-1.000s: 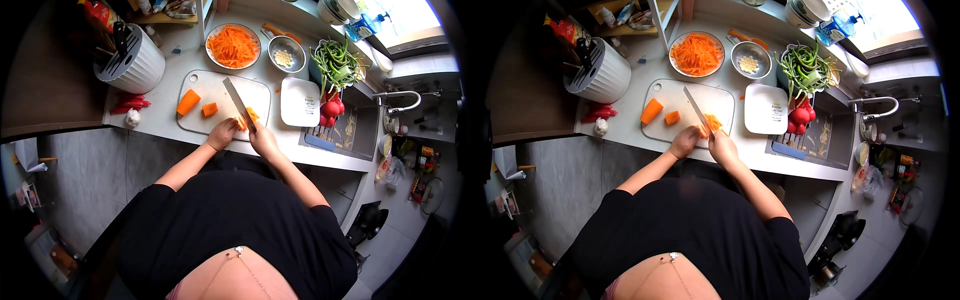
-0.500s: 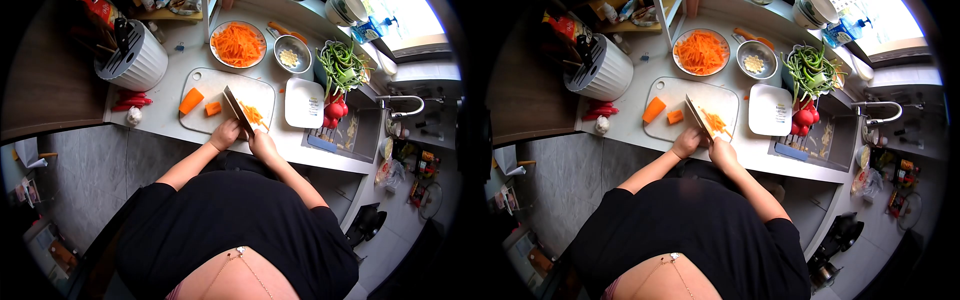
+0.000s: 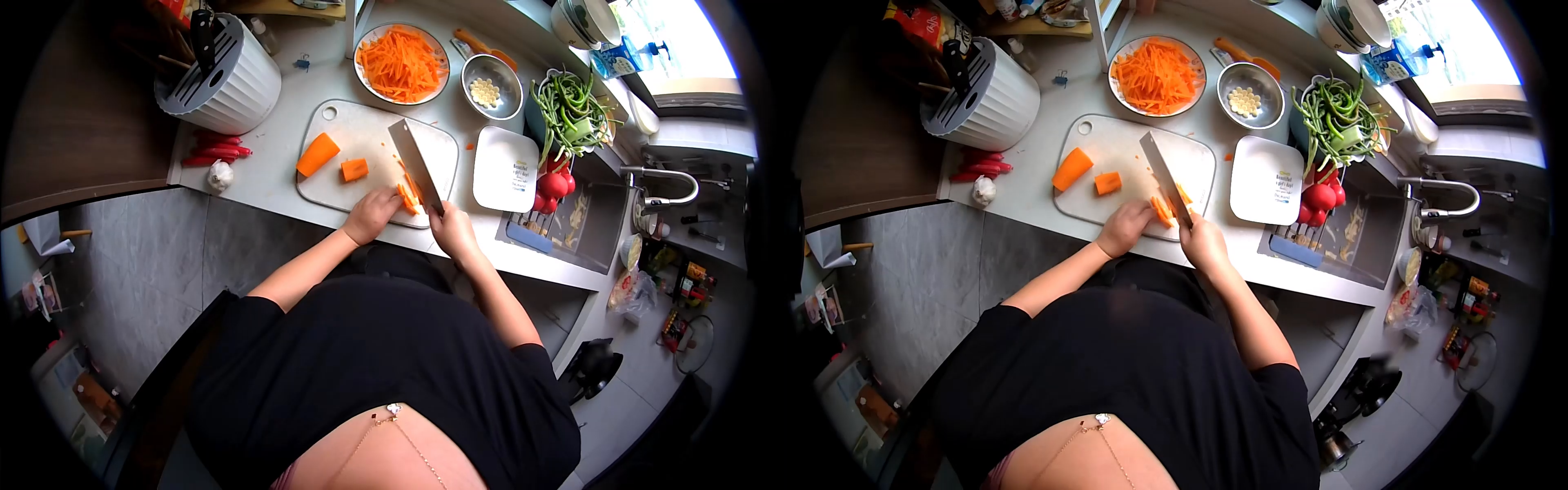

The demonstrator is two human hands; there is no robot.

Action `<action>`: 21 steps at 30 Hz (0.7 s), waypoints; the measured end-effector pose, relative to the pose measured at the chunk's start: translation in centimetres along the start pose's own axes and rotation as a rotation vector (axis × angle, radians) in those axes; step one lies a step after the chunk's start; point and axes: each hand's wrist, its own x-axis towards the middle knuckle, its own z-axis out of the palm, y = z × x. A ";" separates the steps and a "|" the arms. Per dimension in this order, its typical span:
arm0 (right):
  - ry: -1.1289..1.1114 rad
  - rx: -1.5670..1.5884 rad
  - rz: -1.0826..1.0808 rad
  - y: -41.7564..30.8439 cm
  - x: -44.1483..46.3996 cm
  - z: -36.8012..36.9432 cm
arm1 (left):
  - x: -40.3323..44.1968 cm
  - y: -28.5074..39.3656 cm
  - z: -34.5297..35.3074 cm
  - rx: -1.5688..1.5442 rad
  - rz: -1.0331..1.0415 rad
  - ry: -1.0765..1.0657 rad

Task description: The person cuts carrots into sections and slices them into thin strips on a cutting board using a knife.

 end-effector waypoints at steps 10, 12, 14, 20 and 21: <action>-0.108 -0.209 0.022 0.1 0.7 2.0 | 0.1 0.1 0.5 0.060 0.012 -0.010; -0.088 -0.228 0.013 0.1 1.2 2.8 | 0.2 0.1 0.6 0.066 0.006 -0.007; -0.086 -0.237 0.004 -0.1 2.0 3.3 | 0.4 0.2 0.6 0.072 0.001 0.000; -0.041 -0.083 -0.027 -1.2 1.9 0.5 | 0.1 0.1 0.7 0.109 -0.007 -0.058; -0.022 -0.029 -0.014 -0.6 1.6 0.4 | 0.0 0.0 0.7 0.108 -0.008 -0.050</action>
